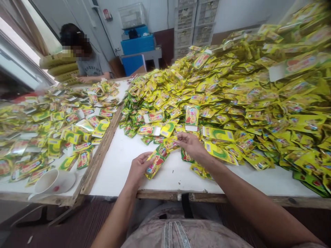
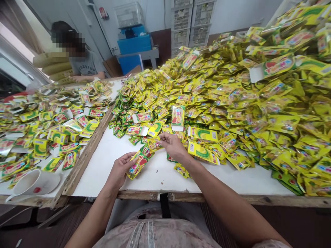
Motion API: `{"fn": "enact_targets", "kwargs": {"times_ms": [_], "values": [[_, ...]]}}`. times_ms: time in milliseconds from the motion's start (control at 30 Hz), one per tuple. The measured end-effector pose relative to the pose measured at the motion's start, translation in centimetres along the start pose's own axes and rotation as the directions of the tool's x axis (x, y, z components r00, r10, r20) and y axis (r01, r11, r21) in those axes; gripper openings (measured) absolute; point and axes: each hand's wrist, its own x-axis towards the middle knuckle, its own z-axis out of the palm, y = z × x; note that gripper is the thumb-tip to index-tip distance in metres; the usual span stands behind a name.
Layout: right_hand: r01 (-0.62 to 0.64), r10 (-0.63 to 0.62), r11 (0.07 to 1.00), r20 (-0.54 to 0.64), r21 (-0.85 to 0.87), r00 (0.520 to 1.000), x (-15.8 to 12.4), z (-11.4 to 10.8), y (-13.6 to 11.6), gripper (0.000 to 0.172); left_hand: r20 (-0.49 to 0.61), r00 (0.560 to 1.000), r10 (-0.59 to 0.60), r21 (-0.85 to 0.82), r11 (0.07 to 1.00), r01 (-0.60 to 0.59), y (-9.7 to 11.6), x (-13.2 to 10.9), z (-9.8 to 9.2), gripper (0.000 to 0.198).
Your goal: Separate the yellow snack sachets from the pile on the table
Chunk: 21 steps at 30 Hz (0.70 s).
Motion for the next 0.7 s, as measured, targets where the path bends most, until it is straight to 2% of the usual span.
{"fn": "enact_targets", "kwargs": {"times_ms": [67,200,333,433,567,700], "values": [[0.009,-0.009,1.0,0.045,-0.004,0.999,0.3,-0.1,0.1,0.024,0.011,1.0,0.0,-0.015,1.0,0.001,0.1,-0.1,0.1,0.048],[0.014,0.023,0.985,0.209,-0.174,0.978,0.4,-0.2,0.0,0.017,0.025,1.0,-0.013,-0.049,0.999,0.014,0.3,-0.3,0.3,0.047],[0.146,-0.043,0.931,0.298,-0.335,0.954,-0.1,0.4,-0.6,0.011,0.072,0.996,-0.052,-0.015,0.998,0.053,0.3,-0.6,0.7,0.044],[0.155,-0.078,0.926,0.227,-0.345,0.971,-0.7,1.0,-0.6,0.01,0.032,0.999,-0.033,-0.036,0.999,0.034,0.3,-0.6,1.1,0.044],[0.057,-0.039,0.981,0.098,-0.186,0.994,-1.6,1.8,-0.4,0.015,-0.004,1.0,0.001,-0.084,0.996,-0.001,0.4,-0.6,1.4,0.044],[0.096,-0.085,0.967,0.056,-0.237,0.995,-2.6,2.6,-1.1,0.008,0.002,0.999,0.036,-0.087,0.996,-0.036,0.6,-0.6,1.6,0.043]]}}
